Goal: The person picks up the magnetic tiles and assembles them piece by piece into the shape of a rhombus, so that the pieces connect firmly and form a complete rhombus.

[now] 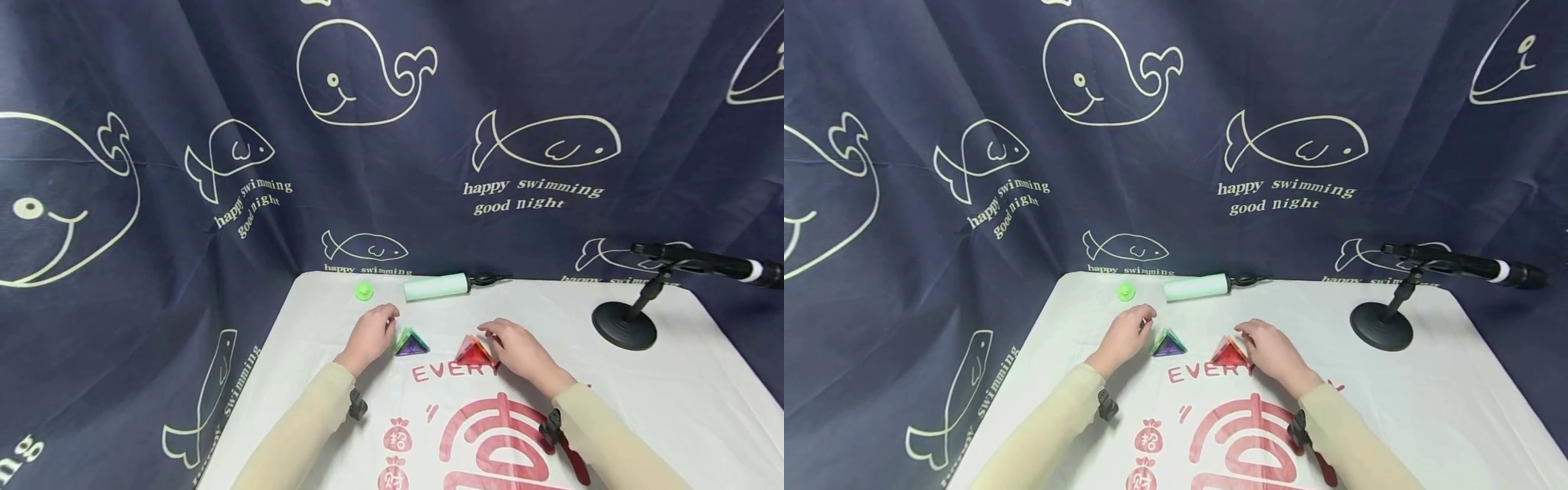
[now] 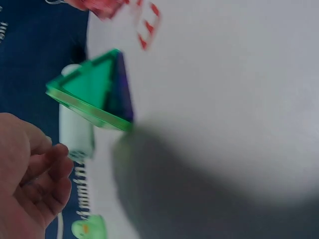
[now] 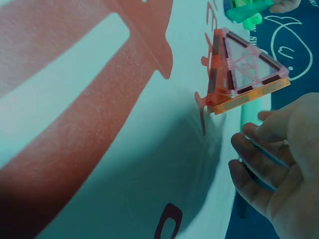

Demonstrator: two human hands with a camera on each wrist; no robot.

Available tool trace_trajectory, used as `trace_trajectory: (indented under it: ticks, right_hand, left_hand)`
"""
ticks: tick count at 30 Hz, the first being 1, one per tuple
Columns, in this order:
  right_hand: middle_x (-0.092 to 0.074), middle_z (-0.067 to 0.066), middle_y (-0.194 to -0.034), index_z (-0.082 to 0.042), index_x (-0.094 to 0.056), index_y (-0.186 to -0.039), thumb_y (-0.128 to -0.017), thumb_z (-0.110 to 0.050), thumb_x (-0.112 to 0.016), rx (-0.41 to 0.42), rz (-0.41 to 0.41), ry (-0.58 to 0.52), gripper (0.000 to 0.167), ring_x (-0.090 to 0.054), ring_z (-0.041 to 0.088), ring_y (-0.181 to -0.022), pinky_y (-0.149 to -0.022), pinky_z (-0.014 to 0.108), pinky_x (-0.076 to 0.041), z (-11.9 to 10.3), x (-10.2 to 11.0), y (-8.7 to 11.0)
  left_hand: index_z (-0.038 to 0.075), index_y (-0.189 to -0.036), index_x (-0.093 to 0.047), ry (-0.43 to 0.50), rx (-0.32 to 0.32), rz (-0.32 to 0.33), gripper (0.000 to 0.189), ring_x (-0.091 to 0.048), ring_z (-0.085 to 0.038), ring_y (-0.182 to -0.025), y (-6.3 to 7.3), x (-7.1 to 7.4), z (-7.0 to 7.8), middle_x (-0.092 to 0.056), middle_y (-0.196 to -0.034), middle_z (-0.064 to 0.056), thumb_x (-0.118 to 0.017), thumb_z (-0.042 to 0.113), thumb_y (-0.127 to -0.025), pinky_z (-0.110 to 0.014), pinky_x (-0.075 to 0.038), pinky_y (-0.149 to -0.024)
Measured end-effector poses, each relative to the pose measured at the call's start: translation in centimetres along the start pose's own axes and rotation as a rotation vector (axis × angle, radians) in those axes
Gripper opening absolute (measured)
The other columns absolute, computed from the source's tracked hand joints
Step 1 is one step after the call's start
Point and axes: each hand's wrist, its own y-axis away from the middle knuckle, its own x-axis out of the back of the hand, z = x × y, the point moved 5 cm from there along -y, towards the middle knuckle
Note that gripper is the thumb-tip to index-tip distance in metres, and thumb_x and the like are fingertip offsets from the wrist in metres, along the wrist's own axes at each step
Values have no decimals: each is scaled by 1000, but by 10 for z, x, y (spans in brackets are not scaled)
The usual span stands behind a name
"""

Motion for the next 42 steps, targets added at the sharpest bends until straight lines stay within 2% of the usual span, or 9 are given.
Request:
trace_trajectory:
  ticks: [3,6,9,11,16,26,33,42]
  right_hand:
    - [-68,11,-119,-5,-70,-131,-92,6,-70,58,-47,8,41,-67,29,-106,-96,52,-54,0,-6,-4]
    - [-65,10,-123,-8,-68,-134,-90,11,-70,128,-82,-3,48,-66,27,-108,-97,50,-54,-2,-10,-8]
    - [-63,11,-128,-10,-68,-135,-91,11,-69,182,-117,-21,49,-64,31,-115,-99,52,-52,-5,-14,-10]
    - [-62,12,-130,-11,-69,-133,-93,10,-69,203,-135,-27,45,-63,33,-119,-101,53,-50,-7,-16,-11]
    - [-63,13,-129,-11,-74,-124,-92,10,-69,195,-139,-4,39,-64,34,-117,-101,54,-51,-7,-16,-11]
    - [-66,14,-124,-5,-73,-122,-90,2,-73,84,-79,45,33,-65,35,-115,-98,56,-51,9,-6,-3]
    - [-69,11,-114,1,-72,-123,-88,-1,-75,35,-55,49,35,-67,32,-107,-95,55,-53,18,3,9]
    - [-69,6,-106,-1,-73,-120,-89,-9,-82,15,-30,32,33,-66,24,-96,-89,52,-55,26,4,24]
  left_hand:
    - [8,-119,-68,15,-16,-80,22,-69,-22,-100,0,-13,-6,-71,-107,-6,-65,-1,-98,-38,-55,-92]
    - [12,-134,-63,25,-42,-177,38,-66,-22,-115,1,-27,-10,-67,-122,-5,-64,-2,-98,-37,-50,-102]
    - [17,-144,-59,13,-86,-251,51,-60,-21,-126,2,-36,-11,-63,-133,-2,-63,-4,-97,-36,-44,-110]
    - [18,-145,-59,4,-114,-277,54,-57,-21,-129,2,-39,-10,-61,-137,-2,-63,-6,-97,-35,-41,-112]
    - [18,-140,-64,-4,-140,-291,48,-55,-24,-132,3,-37,-8,-59,-140,-5,-62,-5,-98,-37,-39,-115]
    - [15,-138,-66,31,-72,-322,37,-53,-25,-133,4,-30,-15,-61,-140,-5,-65,8,-102,-41,-37,-116]
    - [12,-132,-68,88,-57,-297,32,-59,-22,-125,8,-32,-24,-66,-132,-3,-71,14,-100,-40,-42,-112]
    - [12,-125,-70,125,-27,-271,31,-63,-15,-107,16,-33,-26,-67,-120,1,-76,24,-97,-37,-50,-101]
